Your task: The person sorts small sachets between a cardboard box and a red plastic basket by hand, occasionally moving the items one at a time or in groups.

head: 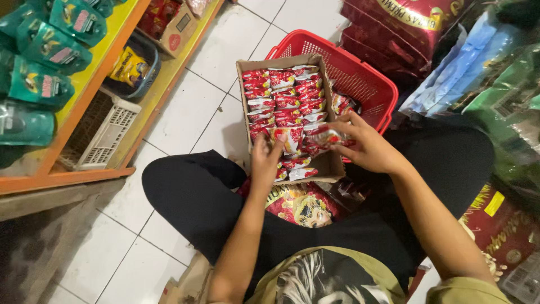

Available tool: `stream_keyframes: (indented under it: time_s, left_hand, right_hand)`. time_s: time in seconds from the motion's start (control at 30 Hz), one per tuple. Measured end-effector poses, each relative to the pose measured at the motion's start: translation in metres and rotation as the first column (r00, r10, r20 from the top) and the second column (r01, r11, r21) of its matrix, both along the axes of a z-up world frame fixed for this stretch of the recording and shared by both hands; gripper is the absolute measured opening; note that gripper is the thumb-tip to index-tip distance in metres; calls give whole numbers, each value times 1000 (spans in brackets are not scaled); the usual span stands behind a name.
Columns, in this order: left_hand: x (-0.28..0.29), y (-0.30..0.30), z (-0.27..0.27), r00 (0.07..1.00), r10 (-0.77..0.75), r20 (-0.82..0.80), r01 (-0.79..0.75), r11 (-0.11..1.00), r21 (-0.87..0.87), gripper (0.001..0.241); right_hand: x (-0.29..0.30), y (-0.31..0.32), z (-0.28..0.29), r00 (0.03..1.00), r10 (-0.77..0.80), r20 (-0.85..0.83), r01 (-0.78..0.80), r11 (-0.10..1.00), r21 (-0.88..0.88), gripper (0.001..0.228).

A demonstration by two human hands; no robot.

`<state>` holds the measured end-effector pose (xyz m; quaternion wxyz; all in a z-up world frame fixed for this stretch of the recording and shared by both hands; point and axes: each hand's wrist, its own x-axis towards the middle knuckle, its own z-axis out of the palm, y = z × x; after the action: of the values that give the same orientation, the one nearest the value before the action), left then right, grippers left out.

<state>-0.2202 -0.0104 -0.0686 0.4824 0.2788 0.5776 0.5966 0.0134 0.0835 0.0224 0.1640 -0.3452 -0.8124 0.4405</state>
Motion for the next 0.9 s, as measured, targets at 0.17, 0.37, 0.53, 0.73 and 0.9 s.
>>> stream_keyframes:
  time_s: [0.17, 0.37, 0.53, 0.73, 0.9]
  left_hand:
    - [14, 3, -28, 997, 47, 55, -48, 999, 14, 32]
    - [15, 13, -43, 983, 60, 176, -73, 995, 67, 24]
    - [13, 21, -40, 961, 80, 266, -98, 994, 57, 20]
    - [8, 21, -43, 969, 85, 231, -100, 993, 56, 22]
    - [6, 19, -42, 972, 88, 216, -98, 995, 35, 24]
  right_hand:
    - [-8, -15, -2, 994, 18, 107, -24, 998, 50, 65]
    - [-12, -28, -18, 972, -31, 232, -29, 967, 253, 36]
    - [-32, -36, -30, 825, 121, 551, -369, 856, 364, 23]
    - [-29, -29, -23, 856, 119, 503, -370, 821, 434, 20]
    - [-28, -38, -17, 750, 131, 648, -511, 737, 442, 19]
